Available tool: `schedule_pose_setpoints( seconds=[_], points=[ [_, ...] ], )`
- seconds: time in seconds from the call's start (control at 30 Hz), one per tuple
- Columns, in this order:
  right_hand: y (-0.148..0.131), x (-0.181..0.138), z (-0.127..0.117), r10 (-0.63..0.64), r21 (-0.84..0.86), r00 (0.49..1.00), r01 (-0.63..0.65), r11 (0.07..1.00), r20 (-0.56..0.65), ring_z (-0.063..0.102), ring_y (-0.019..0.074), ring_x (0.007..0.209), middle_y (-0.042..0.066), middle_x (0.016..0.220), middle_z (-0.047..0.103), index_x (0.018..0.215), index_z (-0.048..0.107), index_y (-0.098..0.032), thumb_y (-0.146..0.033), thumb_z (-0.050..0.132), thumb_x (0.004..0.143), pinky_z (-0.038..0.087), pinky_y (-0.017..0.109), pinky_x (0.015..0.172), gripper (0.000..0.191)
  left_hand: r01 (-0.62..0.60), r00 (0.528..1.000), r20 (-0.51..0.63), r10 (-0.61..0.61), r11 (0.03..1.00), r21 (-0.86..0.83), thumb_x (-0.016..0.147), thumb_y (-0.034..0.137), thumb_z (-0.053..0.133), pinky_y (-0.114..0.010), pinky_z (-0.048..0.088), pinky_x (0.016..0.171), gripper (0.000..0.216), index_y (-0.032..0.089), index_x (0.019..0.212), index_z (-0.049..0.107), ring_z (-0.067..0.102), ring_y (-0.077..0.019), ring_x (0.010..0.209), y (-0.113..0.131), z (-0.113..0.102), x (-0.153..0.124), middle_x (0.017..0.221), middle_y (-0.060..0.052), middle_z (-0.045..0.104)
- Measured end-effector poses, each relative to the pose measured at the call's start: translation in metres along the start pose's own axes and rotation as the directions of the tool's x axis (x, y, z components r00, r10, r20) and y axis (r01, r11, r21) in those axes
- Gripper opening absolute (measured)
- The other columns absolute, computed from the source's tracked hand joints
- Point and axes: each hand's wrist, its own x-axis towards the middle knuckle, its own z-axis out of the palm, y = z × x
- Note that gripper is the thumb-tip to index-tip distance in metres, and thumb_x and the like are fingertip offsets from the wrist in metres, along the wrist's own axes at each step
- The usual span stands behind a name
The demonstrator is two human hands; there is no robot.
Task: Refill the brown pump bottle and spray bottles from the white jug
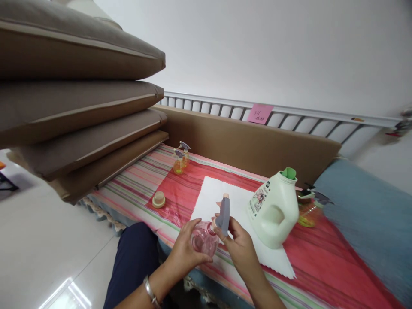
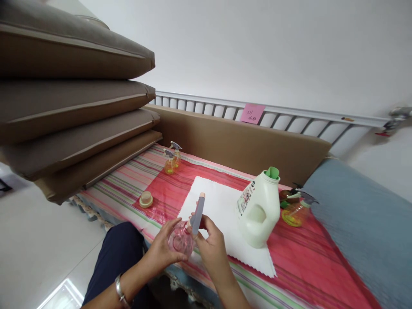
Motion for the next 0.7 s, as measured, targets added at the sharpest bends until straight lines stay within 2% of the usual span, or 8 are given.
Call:
schedule_pose_setpoints(
  seconds=[0.27,0.4,0.57,0.7],
  points=[
    [0.002,-0.002,0.001,0.019,0.006,0.999,-0.02,1.0,0.032,0.062,0.0231,0.084,0.006,0.092,0.066,0.105,0.058,-0.019,-0.039,0.061,0.078,0.052,0.038,0.079,0.034,-0.013,1.0,-0.004,0.014,0.998,0.059,0.039,0.015,0.085,-0.047,0.036,0.1,0.091,0.022,0.122,0.047,0.047,-0.0301,0.114,0.006,0.001,-0.001,0.12,-0.009,0.051],
    [0.002,-0.002,-0.002,0.026,0.033,1.0,-0.025,0.999,-0.014,0.061,0.024,0.089,0.007,0.094,0.066,0.108,0.057,-0.018,-0.039,0.061,0.078,0.052,0.037,0.078,0.036,-0.003,1.0,-0.015,0.004,0.997,0.071,0.04,0.014,0.083,-0.046,0.036,0.1,0.088,0.022,0.121,0.048,0.047,-0.0297,0.114,0.011,0.001,0.001,0.12,-0.008,0.052],
    [0.0,-0.002,-0.003,0.0,-0.064,0.999,-0.002,0.998,-0.033,0.062,0.0243,0.088,0.007,0.091,0.067,0.096,0.061,-0.019,-0.039,0.062,0.077,0.051,0.036,0.078,0.028,0.005,1.0,-0.028,-0.003,0.996,0.092,0.04,0.014,0.083,-0.048,0.036,0.1,0.085,0.021,0.118,0.05,0.048,-0.0312,0.113,0.019,0.0,0.002,0.119,-0.009,0.053],
    [-0.001,-0.002,0.0,0.005,-0.097,1.0,-0.008,0.995,-0.028,0.062,0.0241,0.086,0.006,0.088,0.068,0.091,0.061,-0.019,-0.04,0.061,0.077,0.051,0.035,0.076,0.025,-0.02,0.998,-0.049,0.026,0.995,0.102,0.04,0.013,0.082,-0.048,0.036,0.1,0.086,0.021,0.12,0.048,0.047,-0.0312,0.113,0.015,0.001,0.0,0.119,-0.009,0.052]
  ],
)
